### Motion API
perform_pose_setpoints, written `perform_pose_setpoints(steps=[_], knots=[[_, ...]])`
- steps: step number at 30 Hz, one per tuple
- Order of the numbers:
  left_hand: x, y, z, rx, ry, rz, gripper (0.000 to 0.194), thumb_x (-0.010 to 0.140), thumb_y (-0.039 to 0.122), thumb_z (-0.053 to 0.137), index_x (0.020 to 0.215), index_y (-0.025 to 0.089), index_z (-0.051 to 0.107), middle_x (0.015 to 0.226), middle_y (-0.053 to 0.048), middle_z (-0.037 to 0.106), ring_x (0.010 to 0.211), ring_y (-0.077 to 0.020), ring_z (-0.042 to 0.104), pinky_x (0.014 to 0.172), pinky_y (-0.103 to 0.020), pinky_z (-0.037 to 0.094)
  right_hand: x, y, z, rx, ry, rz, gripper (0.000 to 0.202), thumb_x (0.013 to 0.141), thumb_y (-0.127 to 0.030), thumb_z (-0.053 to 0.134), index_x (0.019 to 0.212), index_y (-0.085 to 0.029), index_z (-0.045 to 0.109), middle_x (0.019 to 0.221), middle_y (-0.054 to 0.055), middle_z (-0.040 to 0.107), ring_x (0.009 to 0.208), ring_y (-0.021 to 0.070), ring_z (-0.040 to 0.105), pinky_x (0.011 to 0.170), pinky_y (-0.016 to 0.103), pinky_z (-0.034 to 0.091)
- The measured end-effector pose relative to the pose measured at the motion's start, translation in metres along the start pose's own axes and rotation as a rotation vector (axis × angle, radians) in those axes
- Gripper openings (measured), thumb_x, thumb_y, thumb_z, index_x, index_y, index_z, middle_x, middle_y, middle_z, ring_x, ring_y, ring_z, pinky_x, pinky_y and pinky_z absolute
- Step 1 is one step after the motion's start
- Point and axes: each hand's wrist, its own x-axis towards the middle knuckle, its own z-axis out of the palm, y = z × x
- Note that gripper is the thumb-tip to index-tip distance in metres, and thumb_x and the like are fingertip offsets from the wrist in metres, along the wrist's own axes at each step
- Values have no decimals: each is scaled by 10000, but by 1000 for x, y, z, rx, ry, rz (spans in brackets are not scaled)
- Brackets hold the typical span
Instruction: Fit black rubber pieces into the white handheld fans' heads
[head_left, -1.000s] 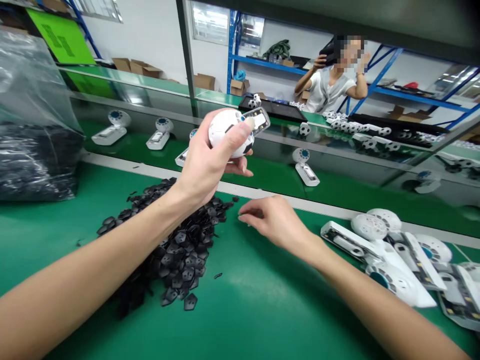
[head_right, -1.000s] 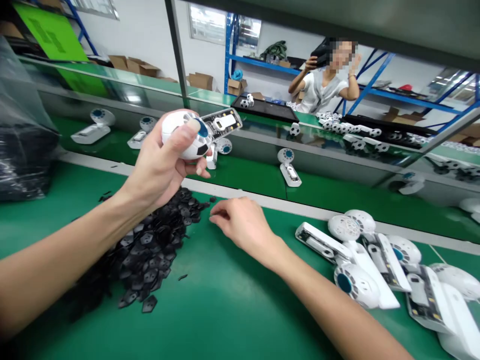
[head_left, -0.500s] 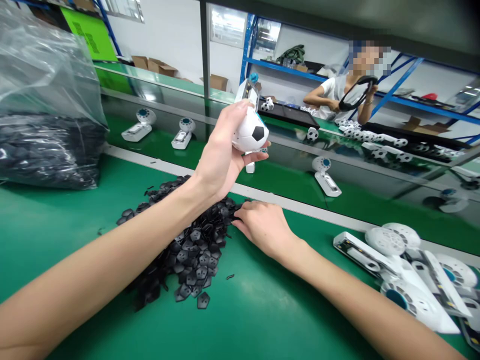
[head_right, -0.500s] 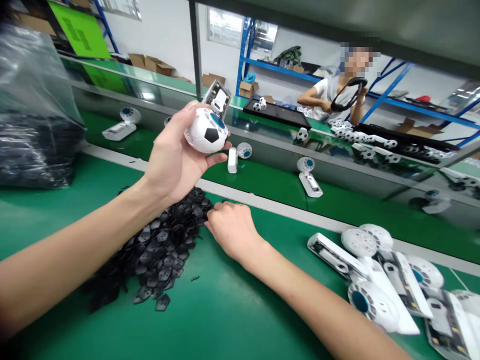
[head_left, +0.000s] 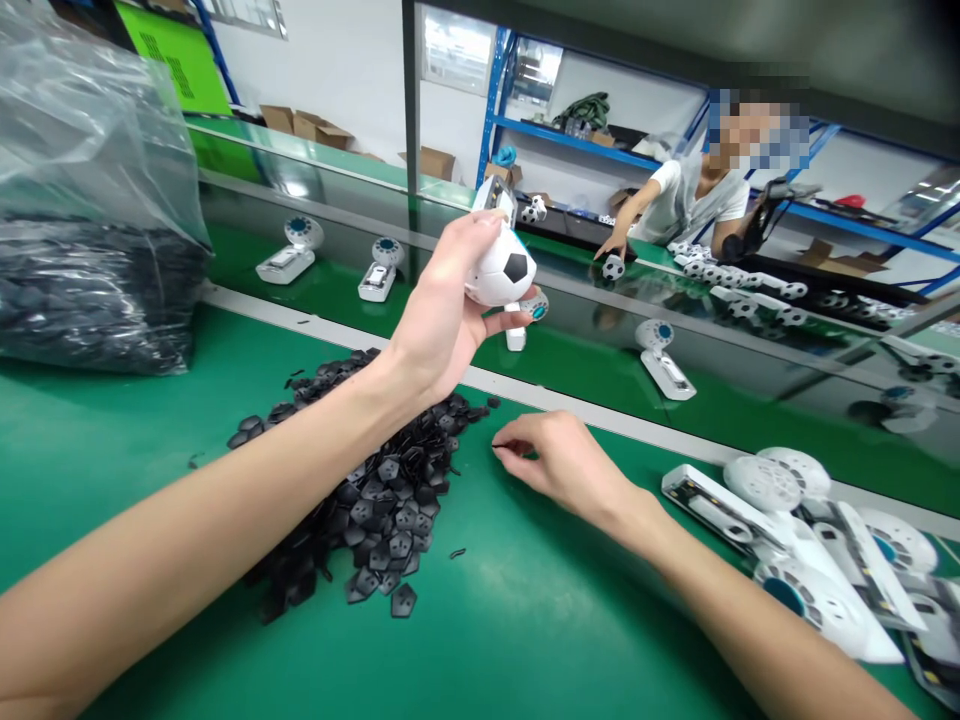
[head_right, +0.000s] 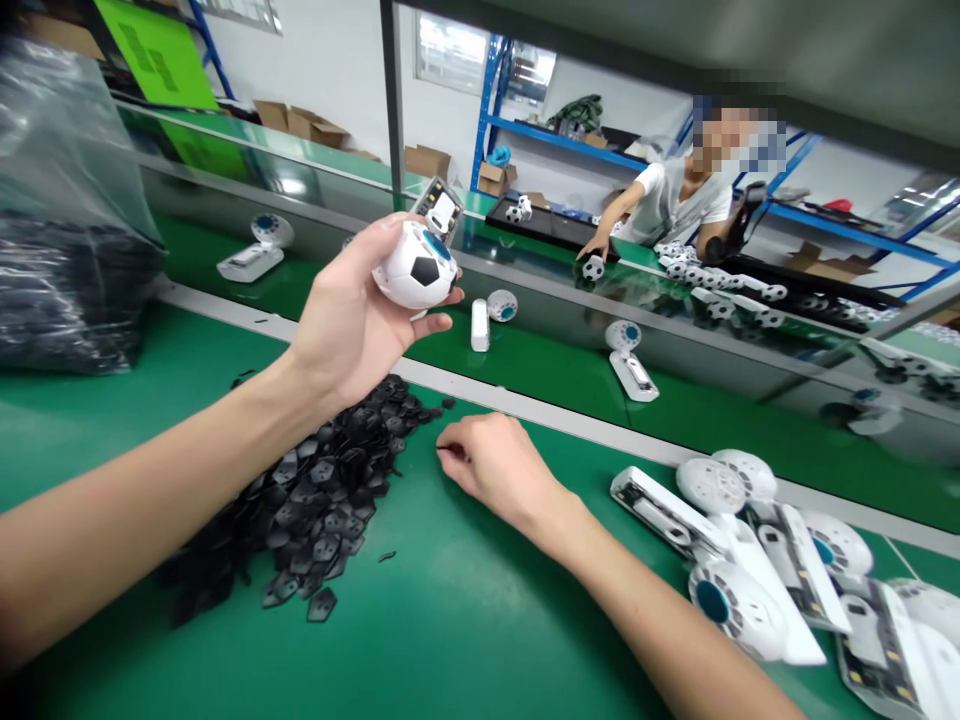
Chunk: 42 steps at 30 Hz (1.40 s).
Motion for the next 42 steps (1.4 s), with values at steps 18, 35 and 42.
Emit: perform_pose_setpoints(steps=[18,35,42], knots=[[-12,-50,-2,293,-198,-81,274,959,438,734,1159,250,743,1065,-45,656,867,-182,634,714,-269,626,-34,7,-49,1226,666,123,437,735,-518,998,851,-173,757,782,58,832,767,230,837,705,303,692],[-34,-60,-3,685,-294,150,418,1096,551,567,1419,328,711,1308,-77,693,1107,-257,648,907,-332,556,-28,0,-31,1034,814,143,390,838,-532,904,789,-200,704,775,4,714,666,144,602,612,272,516],[-34,-57,1,781,-238,280,333,941,481,806,1192,272,739,1062,-42,688,806,-182,602,678,-272,504,-37,-3,-38,1004,712,109,185,943,-368,777,881,-197,811,821,29,791,755,180,744,696,283,611]])
